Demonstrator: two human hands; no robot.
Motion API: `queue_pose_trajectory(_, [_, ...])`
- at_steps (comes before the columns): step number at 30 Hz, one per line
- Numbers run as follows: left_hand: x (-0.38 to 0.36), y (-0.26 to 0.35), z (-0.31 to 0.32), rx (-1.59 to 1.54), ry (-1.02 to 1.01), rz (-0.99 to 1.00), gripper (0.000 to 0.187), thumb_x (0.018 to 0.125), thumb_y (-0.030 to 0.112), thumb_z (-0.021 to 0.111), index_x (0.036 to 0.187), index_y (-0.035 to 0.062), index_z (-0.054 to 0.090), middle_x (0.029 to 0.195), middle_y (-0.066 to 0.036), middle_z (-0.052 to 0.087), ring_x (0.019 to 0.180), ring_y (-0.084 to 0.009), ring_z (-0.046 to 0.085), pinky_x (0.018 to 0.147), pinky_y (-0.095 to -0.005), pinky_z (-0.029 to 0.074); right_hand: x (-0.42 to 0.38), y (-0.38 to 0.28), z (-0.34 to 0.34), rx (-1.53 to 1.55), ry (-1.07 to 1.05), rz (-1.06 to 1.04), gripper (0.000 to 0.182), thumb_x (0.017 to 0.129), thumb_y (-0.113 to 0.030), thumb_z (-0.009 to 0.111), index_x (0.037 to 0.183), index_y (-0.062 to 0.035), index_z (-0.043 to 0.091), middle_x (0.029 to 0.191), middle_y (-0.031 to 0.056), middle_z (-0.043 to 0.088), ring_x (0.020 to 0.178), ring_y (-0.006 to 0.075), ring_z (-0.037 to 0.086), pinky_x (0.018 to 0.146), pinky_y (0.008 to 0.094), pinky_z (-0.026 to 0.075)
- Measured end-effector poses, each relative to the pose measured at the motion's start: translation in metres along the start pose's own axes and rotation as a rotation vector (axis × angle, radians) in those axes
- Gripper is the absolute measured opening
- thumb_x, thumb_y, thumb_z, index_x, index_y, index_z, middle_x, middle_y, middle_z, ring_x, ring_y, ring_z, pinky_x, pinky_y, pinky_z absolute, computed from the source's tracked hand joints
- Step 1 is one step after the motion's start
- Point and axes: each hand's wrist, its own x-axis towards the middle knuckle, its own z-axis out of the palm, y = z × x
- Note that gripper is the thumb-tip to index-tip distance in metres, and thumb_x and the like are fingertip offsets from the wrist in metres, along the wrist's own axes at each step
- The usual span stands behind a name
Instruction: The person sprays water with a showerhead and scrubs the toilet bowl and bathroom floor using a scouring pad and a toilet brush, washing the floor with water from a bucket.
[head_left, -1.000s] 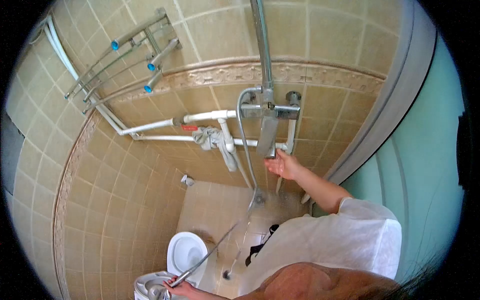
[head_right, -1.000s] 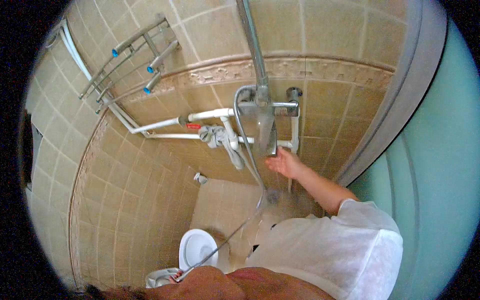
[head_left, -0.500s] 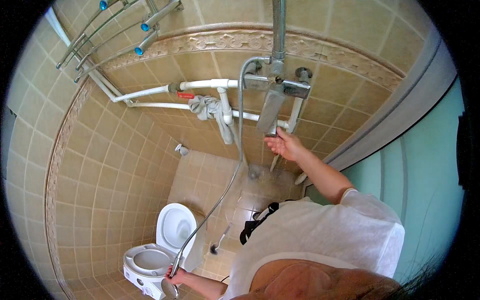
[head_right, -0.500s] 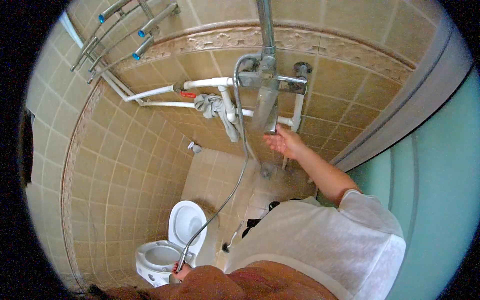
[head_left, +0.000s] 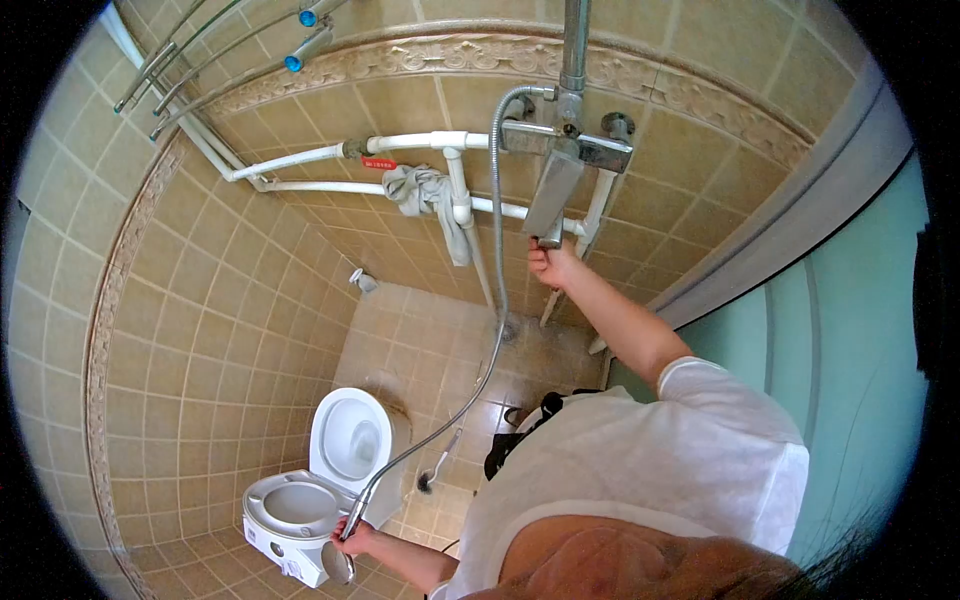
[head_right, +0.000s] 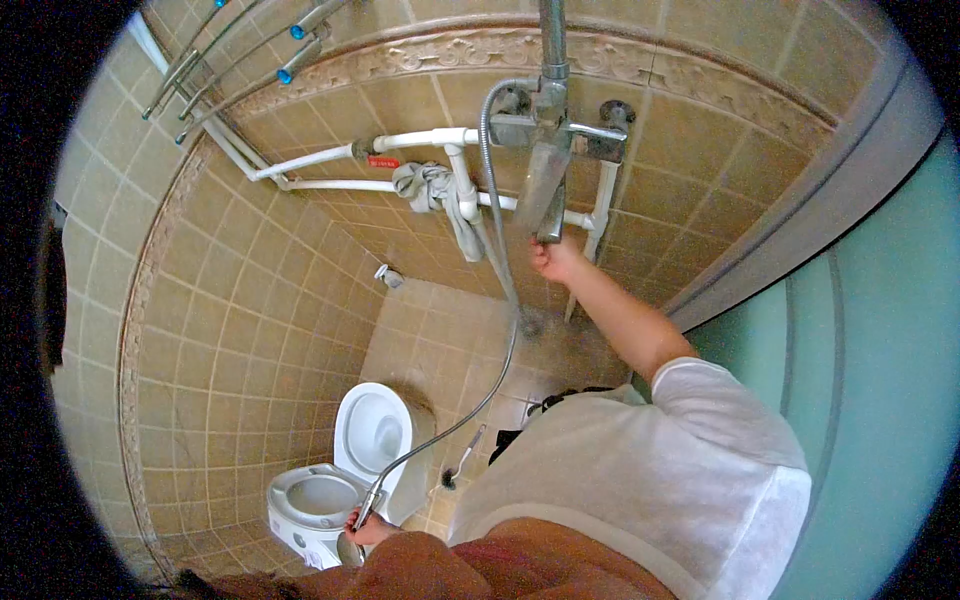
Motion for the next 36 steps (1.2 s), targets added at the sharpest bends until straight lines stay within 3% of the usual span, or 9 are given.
queue_pose_trajectory(5, [0.007, 0.022, 0.001, 0.055, -0.004, -0.032, 0.021, 0.078, 0.017, 0.045, 0.059, 0.0096, 0.041, 0.053, -0.001, 0.04, 0.05, -0.0159, 0.041, 0.054, -0.031, 0.04, 0.024, 0.015, 0.008, -0.464, -0.006, -0.117, 0.017, 0.088, -0.024, 0.037, 0.077, -0.0146, 0.046, 0.056, -0.0046, 0.037, 0.044, 0.0076, 0.033, 0.037, 0.0212, 0.023])
queue_pose_trajectory(7, [0.014, 0.043, -0.005, 0.042, -0.008, -0.082, 0.02, 0.078, 0.017, 0.047, 0.06, 0.0094, 0.041, 0.053, -0.001, 0.04, 0.05, -0.0159, 0.041, 0.054, -0.0307, 0.041, 0.014, 0.013, 0.013, -0.503, 0.086, -0.146, 0.04, 0.077, -0.05, 0.052, 0.065, -0.0154, 0.037, 0.048, -0.0048, 0.03, 0.039, 0.0071, 0.026, 0.036, 0.021, 0.019])
queue_pose_trajectory(9, [0.015, 0.062, -0.002, 0.019, 0.077, -0.05, 0.018, 0.078, 0.016, 0.047, 0.062, 0.0089, 0.042, 0.053, -0.001, 0.04, 0.05, -0.0162, 0.041, 0.055, -0.0307, 0.041, -0.001, 0.01, 0.005, -0.569, 0.125, -0.252, 0.036, 0.079, -0.046, 0.051, 0.067, -0.0143, 0.039, 0.05, -0.0031, 0.035, 0.041, 0.0089, 0.032, 0.037, 0.0221, 0.025])
queue_pose_trajectory(14, [0.086, 0.095, -0.061, 0.01, 0.129, 0.007, 0.017, 0.077, 0.016, 0.048, 0.063, 0.009, 0.042, 0.053, -0.001, 0.038, 0.051, -0.0164, 0.041, 0.054, -0.0308, 0.04, -0.065, -0.001, 0.009, -0.699, 0.342, -0.569, 0.035, 0.083, -0.036, 0.049, 0.099, -0.0047, 0.046, 0.083, 0.0067, 0.054, 0.07, 0.0142, 0.052, 0.054, 0.0257, 0.043])
queue_pose_trajectory(18, [0.105, 0.094, -0.082, 0.021, -0.016, -0.003, 0.017, 0.077, 0.018, 0.047, 0.063, 0.0093, 0.042, 0.054, -0.001, 0.039, 0.052, -0.017, 0.042, 0.054, -0.0305, 0.04, -0.104, -0.01, 0.032, -0.959, 0.321, -0.767, 0.05, 0.082, -0.033, 0.052, 0.116, 0.0001, 0.036, 0.104, 0.0127, 0.047, 0.096, 0.0196, 0.049, 0.075, 0.0313, 0.044])
queue_pose_trajectory(20, [0.095, 0.087, -0.068, 0.027, -0.063, -0.021, 0.017, 0.077, 0.018, 0.046, 0.063, 0.0094, 0.042, 0.054, -0.001, 0.039, 0.052, -0.0173, 0.042, 0.054, -0.0305, 0.04, -0.109, -0.01, 0.051, -1.172, 0.294, -0.952, 0.066, 0.078, -0.033, 0.057, 0.125, 0.0011, 0.025, 0.119, 0.017, 0.04, 0.114, 0.0243, 0.038, 0.092, 0.0343, 0.033])
queue_pose_trajectory(23, [0.057, 0.066, -0.021, 0.037, -0.082, -0.085, 0.019, 0.078, 0.019, 0.047, 0.063, 0.0095, 0.041, 0.053, -0.001, 0.038, 0.051, -0.0176, 0.042, 0.053, -0.0306, 0.04, -0.097, -0.01, 0.065, -1.34, 0.369, -1.016, 0.075, 0.076, -0.032, 0.06, 0.129, -0.0002, 0.018, 0.125, 0.0194, 0.035, 0.117, 0.027, 0.034, 0.095, 0.0348, 0.03])
queue_pose_trajectory(30, [0.049, 0.058, 0.009, 0.019, -0.091, -0.101, 0.02, 0.08, 0.019, 0.046, 0.062, 0.0098, 0.042, 0.053, -0.001, 0.041, 0.049, -0.0158, 0.042, 0.052, -0.0293, 0.04, -0.068, -0.011, 0.064, -1.107, 0.213, -1.08, 0.064, 0.076, -0.035, 0.059, 0.121, 0.0029, 0.033, 0.114, 0.019, 0.044, 0.103, 0.0282, 0.047, 0.087, 0.0343, 0.037])
queue_pose_trajectory(36, [0.054, 0.068, 0.001, -0.039, 0.102, -0.154, 0.02, 0.079, 0.019, 0.047, 0.062, 0.0098, 0.042, 0.052, -0.001, 0.041, 0.049, -0.016, 0.042, 0.051, -0.0283, 0.04, -0.083, -0.007, 0.088, -1.488, 0.467, -0.992, 0.045, 0.077, -0.037, 0.058, 0.094, 0.0045, 0.053, 0.087, 0.0167, 0.057, 0.082, 0.0254, 0.054, 0.072, 0.0327, 0.041])
